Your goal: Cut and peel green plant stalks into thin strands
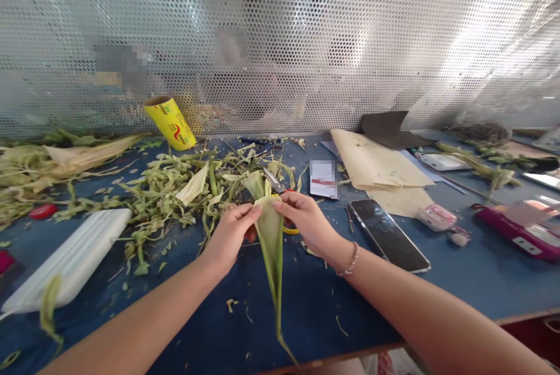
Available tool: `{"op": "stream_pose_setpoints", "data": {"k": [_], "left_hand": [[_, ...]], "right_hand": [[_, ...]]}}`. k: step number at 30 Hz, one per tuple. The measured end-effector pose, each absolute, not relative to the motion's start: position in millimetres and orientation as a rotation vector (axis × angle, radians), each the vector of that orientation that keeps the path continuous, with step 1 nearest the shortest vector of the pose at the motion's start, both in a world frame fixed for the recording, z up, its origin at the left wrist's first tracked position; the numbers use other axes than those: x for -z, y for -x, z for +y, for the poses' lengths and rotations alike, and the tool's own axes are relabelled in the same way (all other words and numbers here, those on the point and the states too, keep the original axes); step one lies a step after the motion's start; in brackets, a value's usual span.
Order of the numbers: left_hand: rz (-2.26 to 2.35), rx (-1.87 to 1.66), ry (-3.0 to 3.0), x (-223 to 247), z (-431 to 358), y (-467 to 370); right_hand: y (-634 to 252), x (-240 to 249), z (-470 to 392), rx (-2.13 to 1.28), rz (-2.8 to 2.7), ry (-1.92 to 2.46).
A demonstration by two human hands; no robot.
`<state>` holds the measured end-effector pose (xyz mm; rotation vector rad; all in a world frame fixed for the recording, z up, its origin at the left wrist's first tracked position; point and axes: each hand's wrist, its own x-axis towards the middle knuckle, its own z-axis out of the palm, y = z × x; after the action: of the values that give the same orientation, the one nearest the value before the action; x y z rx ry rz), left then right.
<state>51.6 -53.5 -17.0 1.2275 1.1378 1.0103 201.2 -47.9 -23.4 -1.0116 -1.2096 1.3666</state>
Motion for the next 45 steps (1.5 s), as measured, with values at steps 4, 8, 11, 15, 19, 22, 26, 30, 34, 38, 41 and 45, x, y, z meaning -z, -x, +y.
{"op": "stream_pose_setpoints", "data": {"k": [4,8,11,15,19,22,26,30,34,38,41,45], "left_hand": [[1.01,-0.997,-0.993,16.3,-53.5,-53.6],[0.9,-0.992,-0.844,13.5,-54.6,-54.6],[0.868,-0.987,-0.729,11.4,-55.0,-55.7],[0.863,-0.998,-0.727,9.2,-55.3,-57.2],[0.963,-1.11,-0.862,6.7,-55.6,-57.1],[1.038,-1.163,-0.872,5.7,-54.0,-55.7],[0.996,-1.102,-0.726,8.6,-49.7,-53.6],[1.003,-1.101,-0.618,11.0,-48.6,-53.1],[1.079,-1.125,-0.798,9.1,-50.4,-52.2],[1.195,-1.147,-1.074,9.9,-49.7,-49.1],[1.252,-1.069,-1.183,12.4,-48.8,-47.4],[1.275,-0.976,-1.138,11.4,-49.4,-48.3]], "right_hand": [[-200.6,21.4,-50.9,-1.542,-1.016,0.941],[-199.8,20.4,-52.5,-1.702,-0.867,0.844],[-201.2,20.5,-51.5,-1.787,-0.804,0.782],[-202.6,20.5,-49.9,-1.81,-0.784,0.76],[-201.3,22.5,-49.6,-1.733,-0.911,0.833],[-199.7,25.0,-50.3,-1.68,-1.02,0.882],[-199.1,25.6,-50.0,-1.679,-1.026,0.897],[-199.2,25.2,-47.6,-1.663,-1.008,0.895],[-199.1,22.6,-48.7,-1.638,-1.006,0.915],[-199.0,15.4,-53.5,-1.724,-0.879,0.94],[-199.0,13.0,-55.6,-1.752,-0.829,0.907],[-199.8,16.2,-54.6,-1.769,-0.857,0.893]]}}
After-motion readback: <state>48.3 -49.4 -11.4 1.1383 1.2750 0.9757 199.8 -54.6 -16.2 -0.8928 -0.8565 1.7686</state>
